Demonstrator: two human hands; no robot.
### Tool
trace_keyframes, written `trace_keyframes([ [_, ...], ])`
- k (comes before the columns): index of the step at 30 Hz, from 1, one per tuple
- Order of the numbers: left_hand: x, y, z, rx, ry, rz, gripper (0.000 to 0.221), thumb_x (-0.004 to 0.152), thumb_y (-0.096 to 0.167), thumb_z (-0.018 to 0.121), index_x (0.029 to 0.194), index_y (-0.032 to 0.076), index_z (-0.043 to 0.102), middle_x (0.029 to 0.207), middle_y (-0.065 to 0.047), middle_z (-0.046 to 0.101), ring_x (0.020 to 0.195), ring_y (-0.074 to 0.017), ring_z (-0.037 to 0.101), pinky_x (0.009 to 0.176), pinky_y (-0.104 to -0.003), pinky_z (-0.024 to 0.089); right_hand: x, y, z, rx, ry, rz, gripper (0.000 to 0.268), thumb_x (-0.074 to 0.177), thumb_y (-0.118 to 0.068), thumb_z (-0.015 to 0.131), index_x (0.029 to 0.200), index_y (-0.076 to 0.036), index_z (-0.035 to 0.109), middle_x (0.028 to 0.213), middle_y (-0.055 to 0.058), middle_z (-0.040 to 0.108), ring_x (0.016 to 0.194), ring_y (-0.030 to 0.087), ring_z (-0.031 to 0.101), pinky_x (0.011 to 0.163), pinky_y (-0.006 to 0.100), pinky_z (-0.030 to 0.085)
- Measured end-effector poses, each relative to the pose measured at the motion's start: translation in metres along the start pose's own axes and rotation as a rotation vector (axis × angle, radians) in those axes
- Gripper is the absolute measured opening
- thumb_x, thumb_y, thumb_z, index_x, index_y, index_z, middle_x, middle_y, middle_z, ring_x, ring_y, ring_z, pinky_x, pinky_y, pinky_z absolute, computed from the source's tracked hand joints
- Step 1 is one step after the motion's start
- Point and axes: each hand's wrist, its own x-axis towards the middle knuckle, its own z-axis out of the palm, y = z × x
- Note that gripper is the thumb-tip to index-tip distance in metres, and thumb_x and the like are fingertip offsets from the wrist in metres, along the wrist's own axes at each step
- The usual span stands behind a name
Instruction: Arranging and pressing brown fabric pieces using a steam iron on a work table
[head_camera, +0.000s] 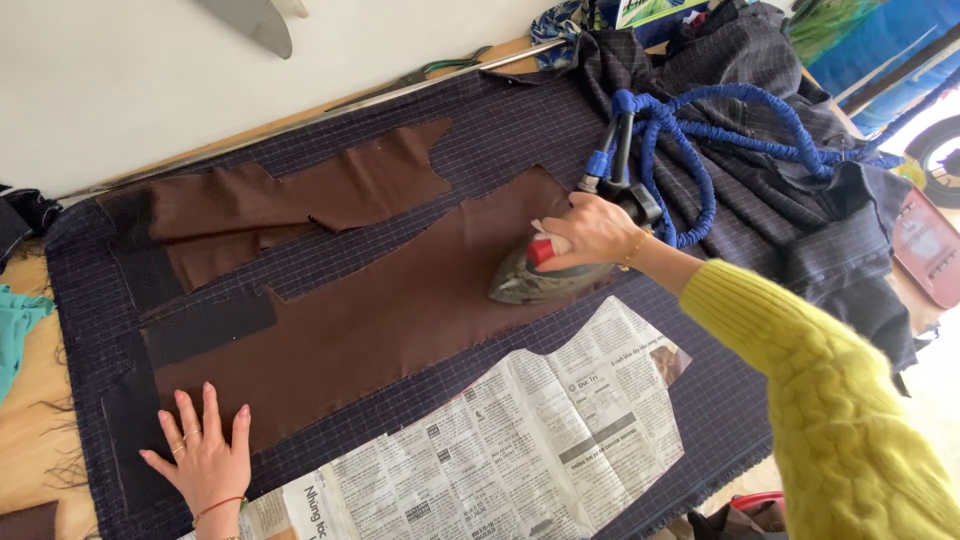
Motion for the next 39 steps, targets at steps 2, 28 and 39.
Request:
trace_keyframes([
  [2, 0.000, 0.000, 0.000, -0.004, -0.013, -0.008, 0.075, 0.100, 0.071, 0.025, 0.164, 0.032, 0.029, 0.174, -0.008, 0.020, 0.159, -0.0401, 0.013, 0.117, -0.076, 0.001, -0.013, -0.001, -0.007, 0.011, 0.076, -0.051, 0.070, 0.091, -0.077, 0.053, 0.105, -0.011, 0.073, 0.049, 0.003, 0.053, 0.047, 0.024, 0.039, 0.056, 0.037, 0.040],
  [28, 0.000, 0.006, -0.011, -0.031, -0.048, 0.004, 0.074, 0.100, 0.068, 0.025, 0.164, 0.031, 0.025, 0.174, -0.007, 0.016, 0.159, -0.0385, 0.009, 0.118, -0.074, -0.001, 0.004, -0.041, 0.000, -0.143, 0.037, 0.150, 0.075, 0.088, -0.086, 0.047, 0.103, -0.018, 0.076, 0.048, -0.002, 0.056, 0.040, 0.020, 0.050, 0.065, 0.033, 0.044],
  [39, 0.003, 0.000, -0.008, -0.011, -0.018, 0.030, 0.075, 0.099, 0.067, 0.031, 0.163, 0.028, 0.031, 0.173, -0.007, 0.020, 0.158, -0.0389, 0.016, 0.116, -0.075, 0.004, -0.004, -0.050, -0.006, -0.199, 0.155, 0.271, 0.071, 0.083, -0.080, 0.063, 0.113, -0.018, 0.078, 0.053, 0.003, 0.065, 0.050, 0.026, 0.055, 0.077, 0.036, 0.052],
])
